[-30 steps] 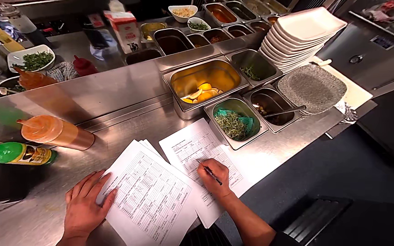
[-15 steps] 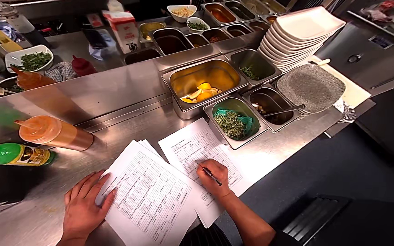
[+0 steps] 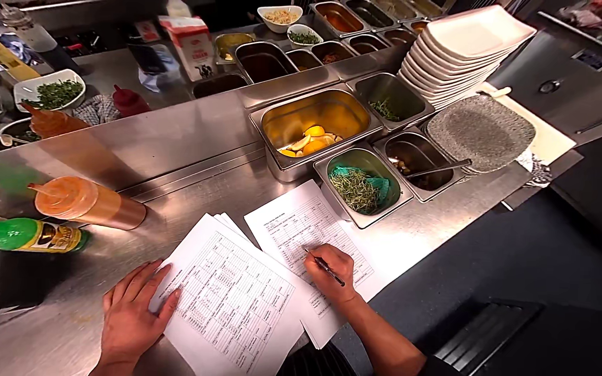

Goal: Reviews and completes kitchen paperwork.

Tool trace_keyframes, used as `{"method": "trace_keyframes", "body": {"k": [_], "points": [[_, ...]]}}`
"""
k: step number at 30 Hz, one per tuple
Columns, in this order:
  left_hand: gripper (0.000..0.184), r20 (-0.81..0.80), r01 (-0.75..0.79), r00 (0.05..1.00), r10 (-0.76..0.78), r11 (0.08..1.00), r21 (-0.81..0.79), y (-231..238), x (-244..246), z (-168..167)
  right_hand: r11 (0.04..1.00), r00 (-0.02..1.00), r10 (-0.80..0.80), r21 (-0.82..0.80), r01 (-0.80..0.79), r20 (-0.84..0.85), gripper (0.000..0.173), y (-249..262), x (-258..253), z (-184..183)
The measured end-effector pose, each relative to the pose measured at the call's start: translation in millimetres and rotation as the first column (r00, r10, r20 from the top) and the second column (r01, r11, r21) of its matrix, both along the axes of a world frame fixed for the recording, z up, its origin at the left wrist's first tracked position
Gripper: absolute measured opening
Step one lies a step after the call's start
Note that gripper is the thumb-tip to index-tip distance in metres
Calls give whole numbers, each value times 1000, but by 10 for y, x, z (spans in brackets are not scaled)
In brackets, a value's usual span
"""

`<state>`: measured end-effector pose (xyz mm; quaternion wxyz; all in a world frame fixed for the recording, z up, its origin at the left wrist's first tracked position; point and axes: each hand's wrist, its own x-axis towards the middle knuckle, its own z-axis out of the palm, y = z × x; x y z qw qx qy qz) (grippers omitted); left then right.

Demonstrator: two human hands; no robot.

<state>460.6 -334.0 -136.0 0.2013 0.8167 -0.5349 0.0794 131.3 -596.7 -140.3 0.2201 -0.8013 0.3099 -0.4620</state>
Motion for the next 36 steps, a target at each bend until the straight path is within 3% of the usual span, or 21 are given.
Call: {"method": "trace_keyframes", "body": {"k": [3,28,30,33,36], "points": [[64,2,6,1000,-5,1000,-6,0,4,-2,999,999,47,-7,-47,-15,13,-6,-5,-8],[63,9,-1,1000,1,1000,-13,7,-1,-13,998,998,-67,21,67,-22,15,15,8,2],[64,3,3,1000,-3,1000,-11,9,4,-10,996,998,-56,78,54,24,13,9,3,16],[64,0,5,1000,-5,1000,-8,2,0,3,949,991,-118,301,96,57,10,-88,-65,168],[63,-4,8,1000,-8,1000,-7,3,-4,2,947,996,-92,308,93,-18,11,-200,-170,167]]}}
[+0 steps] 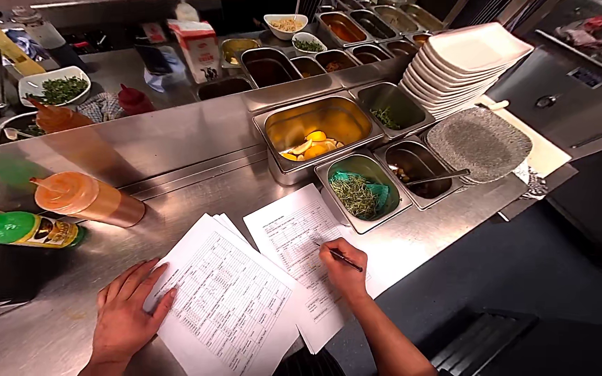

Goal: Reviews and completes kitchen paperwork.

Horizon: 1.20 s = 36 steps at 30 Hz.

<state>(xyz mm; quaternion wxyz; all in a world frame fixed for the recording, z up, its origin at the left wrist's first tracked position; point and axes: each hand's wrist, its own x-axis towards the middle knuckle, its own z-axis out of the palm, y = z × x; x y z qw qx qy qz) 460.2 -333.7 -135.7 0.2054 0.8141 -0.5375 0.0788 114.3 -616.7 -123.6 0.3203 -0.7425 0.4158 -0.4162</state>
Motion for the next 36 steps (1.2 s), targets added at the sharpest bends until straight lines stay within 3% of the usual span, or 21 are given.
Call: {"method": "trace_keyframes", "body": {"k": [3,6,36], "points": [[64,-11,-1,1000,1,1000,-1,-7,-6,5,981,994,104,-165,-107,-23,12,10,-29,-127],[64,-12,0,1000,0,1000,8,3,-2,11,965,992,108,-234,-119,-61,11,30,-2,-145],[65,11,-4,1000,4,1000,13,10,14,0,971,997,72,-227,-74,-18,11,22,-6,-145]]}}
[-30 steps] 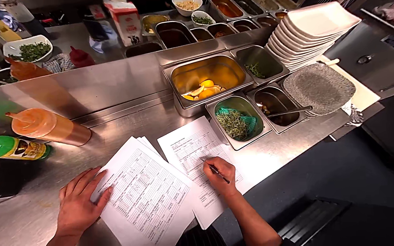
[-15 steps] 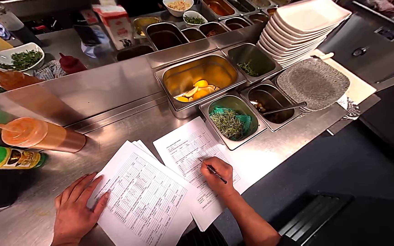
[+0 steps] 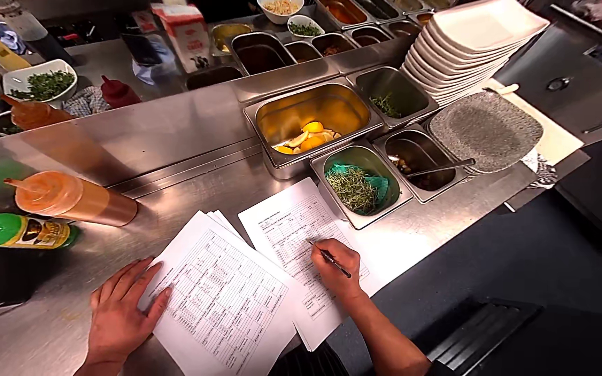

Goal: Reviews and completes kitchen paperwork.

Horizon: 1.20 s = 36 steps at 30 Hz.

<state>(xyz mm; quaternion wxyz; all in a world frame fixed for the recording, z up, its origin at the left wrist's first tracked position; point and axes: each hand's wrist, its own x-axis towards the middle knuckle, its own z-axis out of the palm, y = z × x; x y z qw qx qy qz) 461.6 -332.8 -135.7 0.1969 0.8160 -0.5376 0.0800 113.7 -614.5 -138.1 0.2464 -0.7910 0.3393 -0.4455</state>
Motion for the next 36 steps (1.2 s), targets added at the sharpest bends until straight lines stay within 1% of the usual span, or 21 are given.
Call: {"method": "trace_keyframes", "body": {"k": [3,6,9,17,26,30,36], "points": [[65,-1,-2,1000,2,1000,6,0,3,-4,999,999,37,-16,-37,10,10,-5,3,-10],[65,-2,-1,1000,1,1000,2,-5,0,-3,996,997,79,-44,-80,-27,11,0,12,-17],[65,-7,1,1000,-1,1000,-5,-6,0,2,997,996,64,-43,-66,-62,12,4,26,-9],[64,4,-3,1000,3,1000,-3,-4,12,-19,997,998,52,-48,-54,-32,11,-4,22,-22],[63,6,5,1000,-5,1000,-5,-4,3,-7,1000,999,-16,-20,15,-41,12,-3,26,-7],[64,1,5,1000,-5,1000,-5,-4,6,-16,1000,998,-2,-23,1,-56,11,-13,28,-9],[65,0,2,1000,-2,1000,-4,-13,-4,-11,999,999,3,-32,-4,-34,11,-11,15,-12]]}}
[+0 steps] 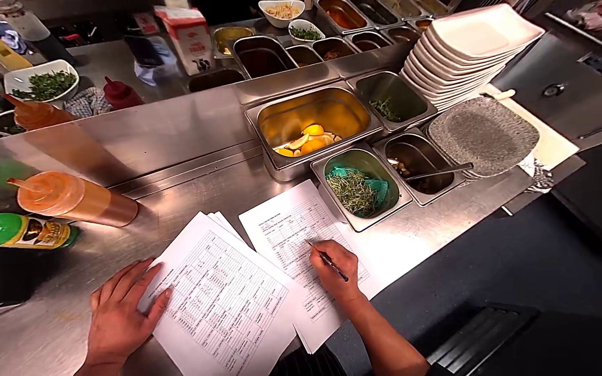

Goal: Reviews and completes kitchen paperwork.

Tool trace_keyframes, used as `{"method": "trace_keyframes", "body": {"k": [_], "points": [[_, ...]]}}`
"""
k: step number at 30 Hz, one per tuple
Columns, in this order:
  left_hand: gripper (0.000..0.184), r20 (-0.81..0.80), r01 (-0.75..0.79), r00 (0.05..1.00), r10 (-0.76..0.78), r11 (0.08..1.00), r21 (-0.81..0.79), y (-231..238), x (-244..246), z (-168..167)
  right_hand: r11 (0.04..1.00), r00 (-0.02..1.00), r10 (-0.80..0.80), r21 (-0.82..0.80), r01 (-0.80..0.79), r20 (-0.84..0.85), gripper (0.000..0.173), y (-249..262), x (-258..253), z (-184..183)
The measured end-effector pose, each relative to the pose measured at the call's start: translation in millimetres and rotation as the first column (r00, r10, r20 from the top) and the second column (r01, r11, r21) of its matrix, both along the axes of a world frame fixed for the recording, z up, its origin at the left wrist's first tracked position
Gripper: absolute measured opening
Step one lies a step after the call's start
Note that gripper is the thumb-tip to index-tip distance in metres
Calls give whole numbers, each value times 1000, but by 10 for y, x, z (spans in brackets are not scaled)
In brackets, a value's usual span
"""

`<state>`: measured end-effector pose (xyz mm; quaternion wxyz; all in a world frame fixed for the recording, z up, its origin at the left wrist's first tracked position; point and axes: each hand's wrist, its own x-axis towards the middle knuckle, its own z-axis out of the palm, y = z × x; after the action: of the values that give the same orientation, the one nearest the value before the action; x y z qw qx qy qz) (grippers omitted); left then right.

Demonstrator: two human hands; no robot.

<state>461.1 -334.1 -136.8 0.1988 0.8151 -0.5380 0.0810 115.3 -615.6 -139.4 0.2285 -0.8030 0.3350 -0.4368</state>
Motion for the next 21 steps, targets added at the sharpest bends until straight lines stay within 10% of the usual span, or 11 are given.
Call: {"method": "trace_keyframes", "body": {"k": [21], "points": [[64,-3,-1,1000,1,1000,-4,3,-3,0,999,999,53,11,-53,4,11,-26,88,1]]}}
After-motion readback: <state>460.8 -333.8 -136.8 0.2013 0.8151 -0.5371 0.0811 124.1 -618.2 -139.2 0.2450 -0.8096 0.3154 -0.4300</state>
